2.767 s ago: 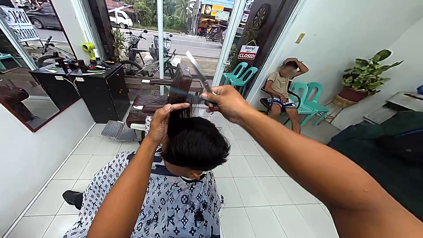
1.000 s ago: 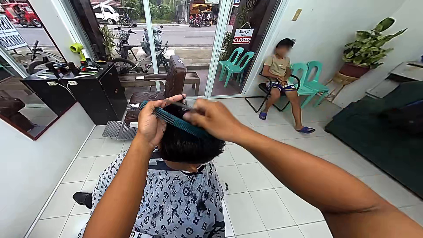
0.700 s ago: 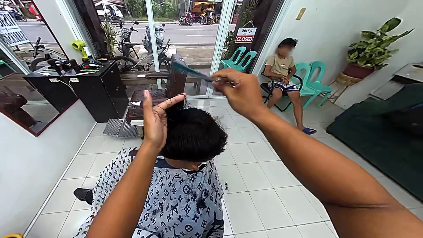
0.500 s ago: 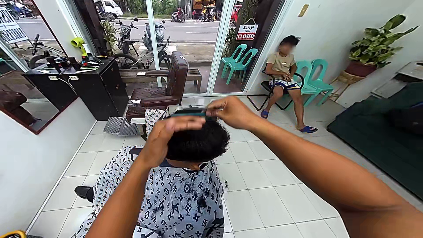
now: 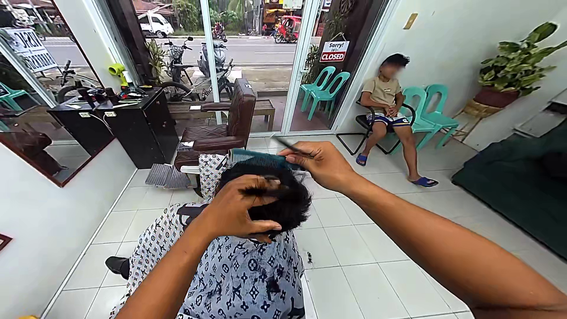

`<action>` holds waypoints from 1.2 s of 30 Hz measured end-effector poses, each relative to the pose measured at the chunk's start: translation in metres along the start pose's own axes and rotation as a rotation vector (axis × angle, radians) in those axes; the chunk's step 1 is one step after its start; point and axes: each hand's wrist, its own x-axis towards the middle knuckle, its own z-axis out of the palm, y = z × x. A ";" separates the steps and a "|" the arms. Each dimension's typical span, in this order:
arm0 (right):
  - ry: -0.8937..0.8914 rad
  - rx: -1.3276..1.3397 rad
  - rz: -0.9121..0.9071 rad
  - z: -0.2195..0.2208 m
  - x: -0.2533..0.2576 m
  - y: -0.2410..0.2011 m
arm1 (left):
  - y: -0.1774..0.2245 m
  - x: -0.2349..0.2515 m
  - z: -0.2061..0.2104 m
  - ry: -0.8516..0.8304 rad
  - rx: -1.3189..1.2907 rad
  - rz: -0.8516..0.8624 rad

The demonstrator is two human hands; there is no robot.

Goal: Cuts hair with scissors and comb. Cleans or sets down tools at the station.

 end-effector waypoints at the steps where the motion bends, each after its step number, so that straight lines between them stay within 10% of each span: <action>1: -0.035 -0.050 0.020 0.000 -0.001 0.004 | 0.001 0.006 -0.003 0.002 0.008 0.053; 6: -0.173 0.328 0.279 0.004 -0.003 -0.006 | -0.007 0.042 -0.029 -0.002 -0.278 -0.406; 10: -0.108 0.653 0.384 0.003 0.001 -0.013 | -0.028 0.029 -0.043 0.312 -0.756 -0.625; 13: -0.086 0.693 0.437 0.001 0.003 -0.018 | -0.047 -0.016 -0.043 0.577 -0.747 -0.593; 19: -0.036 0.755 0.469 0.000 0.011 -0.020 | -0.014 0.006 -0.025 0.045 -0.535 -0.544; 30: 0.313 0.865 0.297 -0.007 0.029 -0.026 | -0.023 0.042 -0.021 0.170 -0.606 -0.422; 36: 0.115 -0.124 -0.282 0.017 -0.018 -0.023 | -0.010 0.047 -0.013 0.284 -0.655 -0.580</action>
